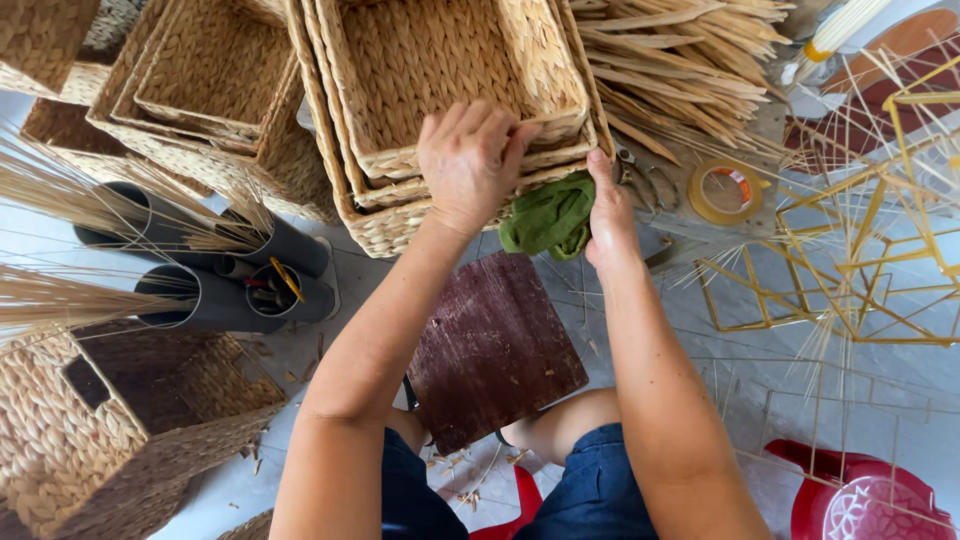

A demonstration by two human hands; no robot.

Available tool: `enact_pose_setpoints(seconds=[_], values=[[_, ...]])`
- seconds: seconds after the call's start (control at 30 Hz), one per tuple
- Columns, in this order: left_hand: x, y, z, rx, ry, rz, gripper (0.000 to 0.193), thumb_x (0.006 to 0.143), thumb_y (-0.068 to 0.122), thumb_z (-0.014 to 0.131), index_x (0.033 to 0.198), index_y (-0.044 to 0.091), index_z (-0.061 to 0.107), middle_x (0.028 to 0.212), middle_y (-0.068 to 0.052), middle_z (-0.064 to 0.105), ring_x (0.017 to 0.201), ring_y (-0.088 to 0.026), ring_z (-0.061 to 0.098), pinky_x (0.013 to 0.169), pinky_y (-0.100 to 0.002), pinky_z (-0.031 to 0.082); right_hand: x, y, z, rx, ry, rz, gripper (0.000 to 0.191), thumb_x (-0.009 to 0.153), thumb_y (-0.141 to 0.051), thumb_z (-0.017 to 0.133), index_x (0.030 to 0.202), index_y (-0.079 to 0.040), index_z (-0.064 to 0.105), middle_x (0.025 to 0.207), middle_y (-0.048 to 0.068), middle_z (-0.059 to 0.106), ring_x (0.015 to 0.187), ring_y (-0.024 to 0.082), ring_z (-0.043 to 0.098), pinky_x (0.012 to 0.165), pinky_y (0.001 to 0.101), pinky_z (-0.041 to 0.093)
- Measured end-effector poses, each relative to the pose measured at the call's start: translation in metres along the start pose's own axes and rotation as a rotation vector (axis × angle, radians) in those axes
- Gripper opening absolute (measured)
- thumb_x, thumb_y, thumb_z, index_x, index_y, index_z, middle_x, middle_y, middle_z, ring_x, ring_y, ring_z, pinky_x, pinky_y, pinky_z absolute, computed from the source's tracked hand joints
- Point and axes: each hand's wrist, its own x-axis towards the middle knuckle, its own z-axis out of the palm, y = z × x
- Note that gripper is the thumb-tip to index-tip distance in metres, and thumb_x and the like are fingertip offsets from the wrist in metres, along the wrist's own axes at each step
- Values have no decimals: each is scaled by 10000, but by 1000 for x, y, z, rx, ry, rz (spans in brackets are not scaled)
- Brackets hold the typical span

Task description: The person wipes the interior and exterior of woven baskets with a green cloth and trims loose fibers with scissors. The person handles multiple baskets, wiping each one and stacking them on a nearby table.

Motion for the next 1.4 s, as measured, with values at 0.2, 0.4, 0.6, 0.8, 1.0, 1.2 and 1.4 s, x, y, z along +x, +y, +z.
enact_pose_setpoints(seconds=[0.2,0.4,0.6,0.8,1.0,1.2,1.4], values=[[11,-40,3,-53,56,-113,344,914,491,809,730,214,722,627,86,584,561,-79,437,568,-298,309,-4,6,4,-46,40,1,819,824,-581,747,1301,74,624,1258,175,708,1125,243,699,995,392,565],[22,-31,-13,-16,66,-108,366,866,482,845,696,188,709,640,70,593,588,-103,458,615,-333,312,-4,10,6,-90,58,-5,962,764,-654,751,1365,73,561,1364,191,652,1218,248,664,1033,384,546],[33,-5,-28,-1,115,-11,304,907,397,847,797,159,694,735,37,585,700,-151,540,669,-350,343,3,5,-5,-77,39,-11,911,778,-648,734,1339,51,576,1310,166,678,1178,238,684,1009,386,563],[38,-10,-27,46,121,-14,327,889,398,848,761,162,660,724,20,563,698,-181,542,659,-363,346,-25,-21,2,-838,215,-268,612,924,-526,722,1197,11,612,1004,167,682,859,257,658,782,403,523],[39,-17,-31,11,73,2,339,898,392,856,748,159,660,705,17,551,676,-175,532,640,-365,337,-56,-45,54,-1074,209,-802,502,926,-380,811,1311,-167,569,939,75,725,798,244,719,670,380,553],[39,-15,-31,-24,52,39,316,926,374,841,760,161,677,720,32,566,660,-145,504,630,-349,326,-60,-45,71,-1211,178,-917,444,914,-316,857,1172,-147,537,1025,99,735,898,337,729,701,441,557],[22,-4,-25,7,79,137,272,954,340,805,797,154,686,733,28,569,695,-148,527,652,-339,349,-54,-37,65,-1242,228,-816,466,890,-316,864,1118,-119,509,973,101,736,831,357,722,656,463,539]])
